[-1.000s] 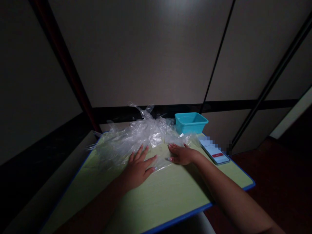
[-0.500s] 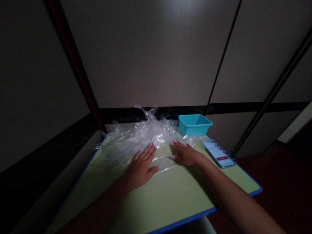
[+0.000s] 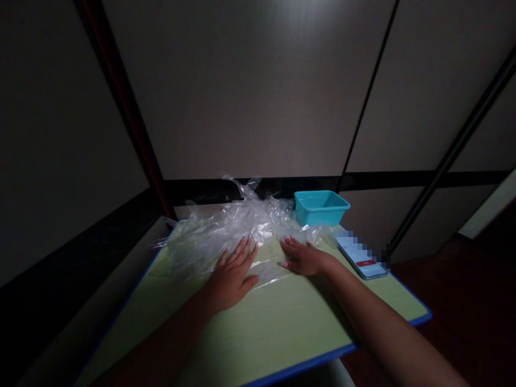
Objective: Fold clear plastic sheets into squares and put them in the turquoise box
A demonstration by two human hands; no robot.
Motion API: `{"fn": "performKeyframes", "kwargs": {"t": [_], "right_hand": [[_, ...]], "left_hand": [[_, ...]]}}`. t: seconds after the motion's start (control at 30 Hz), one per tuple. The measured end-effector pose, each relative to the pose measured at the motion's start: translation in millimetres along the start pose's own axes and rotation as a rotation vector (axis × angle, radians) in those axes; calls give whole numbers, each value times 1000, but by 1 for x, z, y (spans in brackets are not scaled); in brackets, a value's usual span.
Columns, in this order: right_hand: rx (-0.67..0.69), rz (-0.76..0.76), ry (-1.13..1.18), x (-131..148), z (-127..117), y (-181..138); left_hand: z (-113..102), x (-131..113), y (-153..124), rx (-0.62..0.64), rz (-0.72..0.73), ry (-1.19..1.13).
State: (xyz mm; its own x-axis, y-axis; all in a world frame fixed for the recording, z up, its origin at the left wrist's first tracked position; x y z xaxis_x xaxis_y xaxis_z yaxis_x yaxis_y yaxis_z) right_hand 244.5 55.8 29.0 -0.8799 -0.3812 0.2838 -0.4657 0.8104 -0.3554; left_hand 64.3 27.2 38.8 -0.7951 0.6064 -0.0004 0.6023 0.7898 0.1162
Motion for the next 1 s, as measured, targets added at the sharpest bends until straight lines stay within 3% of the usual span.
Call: {"fn": "performKeyframes", "kwargs": {"t": [0.3,0.7,1.0], "right_hand": [[10,4,-4,0,1,0],[19,21,-13,5,-2,-5],[38,25,-12,5,-1,-5]], "left_hand": [[2,-1,-1,9,0,1],[-29,-4,-4,-243,-19,41],[-28,-5,-4,-252,-7,67]]}}
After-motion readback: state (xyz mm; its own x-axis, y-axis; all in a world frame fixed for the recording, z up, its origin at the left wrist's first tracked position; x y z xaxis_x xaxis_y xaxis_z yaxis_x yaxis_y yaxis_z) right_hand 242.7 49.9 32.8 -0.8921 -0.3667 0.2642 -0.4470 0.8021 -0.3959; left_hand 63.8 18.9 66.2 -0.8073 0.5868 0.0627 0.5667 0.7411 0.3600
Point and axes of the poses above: each hand's wrist, its own y-axis towards the middle knuckle, its own z-axis out of the palm, x = y × z, the point moved 7 cm from there along y, towards the middle knuckle, and after that the axes turned 7 degrees about x, right-handed, at the moved point
